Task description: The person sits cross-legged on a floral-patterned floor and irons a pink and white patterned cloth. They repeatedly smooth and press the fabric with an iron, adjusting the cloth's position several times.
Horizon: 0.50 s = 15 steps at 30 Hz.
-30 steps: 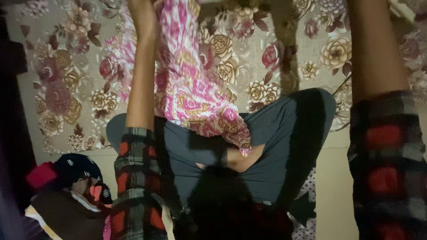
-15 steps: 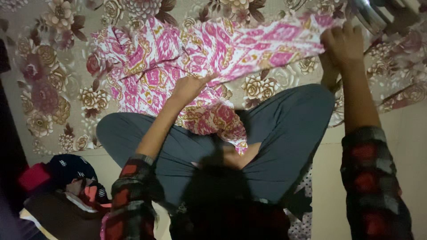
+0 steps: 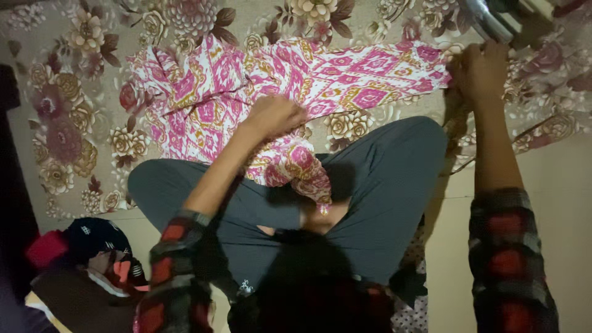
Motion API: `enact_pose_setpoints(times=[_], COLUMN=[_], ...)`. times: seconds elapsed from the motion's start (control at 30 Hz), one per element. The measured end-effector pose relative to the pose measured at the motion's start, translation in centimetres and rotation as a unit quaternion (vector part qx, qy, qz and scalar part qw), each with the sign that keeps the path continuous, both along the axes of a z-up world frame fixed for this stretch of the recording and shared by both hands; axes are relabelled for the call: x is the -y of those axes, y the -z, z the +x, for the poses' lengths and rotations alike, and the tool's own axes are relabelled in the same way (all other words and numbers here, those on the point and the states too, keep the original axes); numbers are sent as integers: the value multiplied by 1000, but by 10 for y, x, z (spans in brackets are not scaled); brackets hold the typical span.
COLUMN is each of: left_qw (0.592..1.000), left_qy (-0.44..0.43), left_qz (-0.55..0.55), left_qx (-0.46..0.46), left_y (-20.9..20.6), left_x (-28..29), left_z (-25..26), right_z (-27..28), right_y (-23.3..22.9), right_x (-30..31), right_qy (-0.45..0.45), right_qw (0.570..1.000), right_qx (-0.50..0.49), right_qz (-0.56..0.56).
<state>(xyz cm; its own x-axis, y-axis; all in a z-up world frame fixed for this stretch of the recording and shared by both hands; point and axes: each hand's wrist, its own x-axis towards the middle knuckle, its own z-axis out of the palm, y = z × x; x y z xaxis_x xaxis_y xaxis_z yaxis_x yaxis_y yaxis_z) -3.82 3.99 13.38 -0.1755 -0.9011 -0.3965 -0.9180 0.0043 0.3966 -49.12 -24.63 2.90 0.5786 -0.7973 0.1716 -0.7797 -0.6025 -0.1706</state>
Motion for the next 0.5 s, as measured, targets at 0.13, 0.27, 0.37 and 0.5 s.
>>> enact_pose_setpoints(times=[0.13,0.27,0.37,0.5], left_qw=[988,983,989,991], left_qy=[-92,-93,-73,-54], left_qz=[-123,-157,-121,-97], left_qx=[-5,29,54,78], left_y=[23,71,90,95], left_x=[39,49,39,30], left_z=[-18,-24,-17,-11], right_z=[26,55,58,52], right_y=[25,28,24,32], right_x=[25,28,25,22], right_qy=[39,90,68,73], right_qw=[993,968,961,930], right_qx=[50,83,155,243], right_qz=[104,220,217,265])
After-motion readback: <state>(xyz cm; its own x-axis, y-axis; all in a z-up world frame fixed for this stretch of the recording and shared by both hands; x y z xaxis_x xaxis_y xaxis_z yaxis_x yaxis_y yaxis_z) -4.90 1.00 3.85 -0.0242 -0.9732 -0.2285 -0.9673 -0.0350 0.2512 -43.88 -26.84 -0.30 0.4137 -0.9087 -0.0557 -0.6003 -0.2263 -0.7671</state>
